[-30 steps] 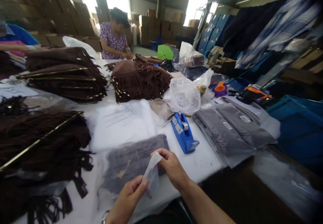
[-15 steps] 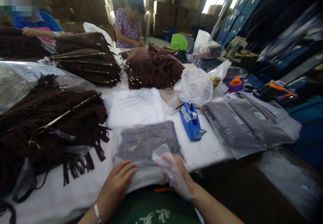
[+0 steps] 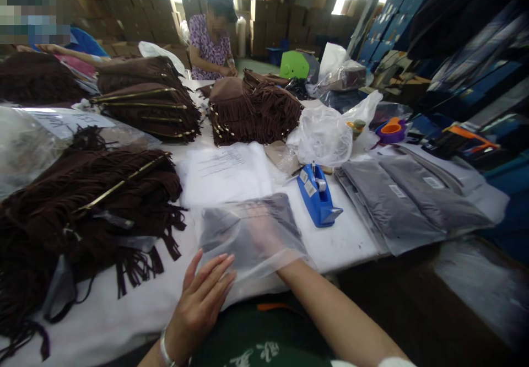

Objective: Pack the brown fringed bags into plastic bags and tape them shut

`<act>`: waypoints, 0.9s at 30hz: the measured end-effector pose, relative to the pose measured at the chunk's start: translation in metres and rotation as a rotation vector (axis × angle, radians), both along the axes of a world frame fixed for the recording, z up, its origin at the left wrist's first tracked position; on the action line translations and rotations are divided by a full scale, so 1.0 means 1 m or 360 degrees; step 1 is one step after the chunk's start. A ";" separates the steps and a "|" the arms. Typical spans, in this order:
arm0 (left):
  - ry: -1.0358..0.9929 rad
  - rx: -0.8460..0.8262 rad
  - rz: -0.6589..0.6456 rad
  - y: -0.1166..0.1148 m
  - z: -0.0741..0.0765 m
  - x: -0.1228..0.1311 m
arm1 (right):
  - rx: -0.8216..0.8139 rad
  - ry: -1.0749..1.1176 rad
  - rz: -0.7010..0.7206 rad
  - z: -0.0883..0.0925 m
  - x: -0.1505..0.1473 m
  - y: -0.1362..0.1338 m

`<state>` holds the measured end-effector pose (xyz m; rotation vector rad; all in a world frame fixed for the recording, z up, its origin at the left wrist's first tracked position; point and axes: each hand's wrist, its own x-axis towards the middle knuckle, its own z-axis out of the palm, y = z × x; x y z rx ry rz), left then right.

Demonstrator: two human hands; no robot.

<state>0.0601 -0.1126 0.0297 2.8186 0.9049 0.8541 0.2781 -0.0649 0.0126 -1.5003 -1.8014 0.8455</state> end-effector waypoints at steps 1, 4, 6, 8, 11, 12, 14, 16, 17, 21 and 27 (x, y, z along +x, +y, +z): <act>0.0050 -0.0033 -0.0002 -0.002 -0.007 -0.008 | 0.0025 -0.0084 0.0017 -0.005 0.001 -0.007; 0.0131 -0.0098 0.0021 -0.008 -0.030 -0.035 | 0.0075 -0.0382 0.0223 -0.028 0.002 -0.032; 0.0166 -0.0132 0.0012 -0.011 -0.044 -0.052 | 0.0067 -0.0512 0.0339 -0.043 0.002 -0.036; 0.0247 -0.0154 -0.0005 -0.012 -0.053 -0.063 | 0.0066 -0.0553 0.0343 -0.054 0.001 -0.028; 0.0486 -0.0148 -0.0053 -0.010 -0.056 -0.070 | 0.0135 -0.0577 0.0333 -0.059 0.007 -0.024; 0.0560 -0.0152 -0.0061 -0.009 -0.056 -0.070 | 0.0156 -0.0575 0.0363 -0.059 0.012 -0.030; 0.0644 -0.0193 -0.0076 -0.005 -0.055 -0.068 | 0.0183 -0.0586 0.0452 -0.055 0.026 -0.056; 0.0637 -0.0289 -0.0108 0.000 -0.054 -0.068 | 0.0175 -0.0561 0.0573 -0.045 0.045 -0.090; 0.0615 -0.0351 -0.0139 0.003 -0.054 -0.068 | 0.0171 -0.0507 0.0655 -0.037 0.053 -0.105; 0.0536 -0.0583 -0.0282 0.016 -0.051 -0.074 | 0.0156 -0.0255 0.0955 -0.002 0.078 -0.123; 0.0505 -0.0696 -0.0343 0.026 -0.042 -0.077 | -0.0045 -0.0427 0.0893 0.002 0.127 -0.074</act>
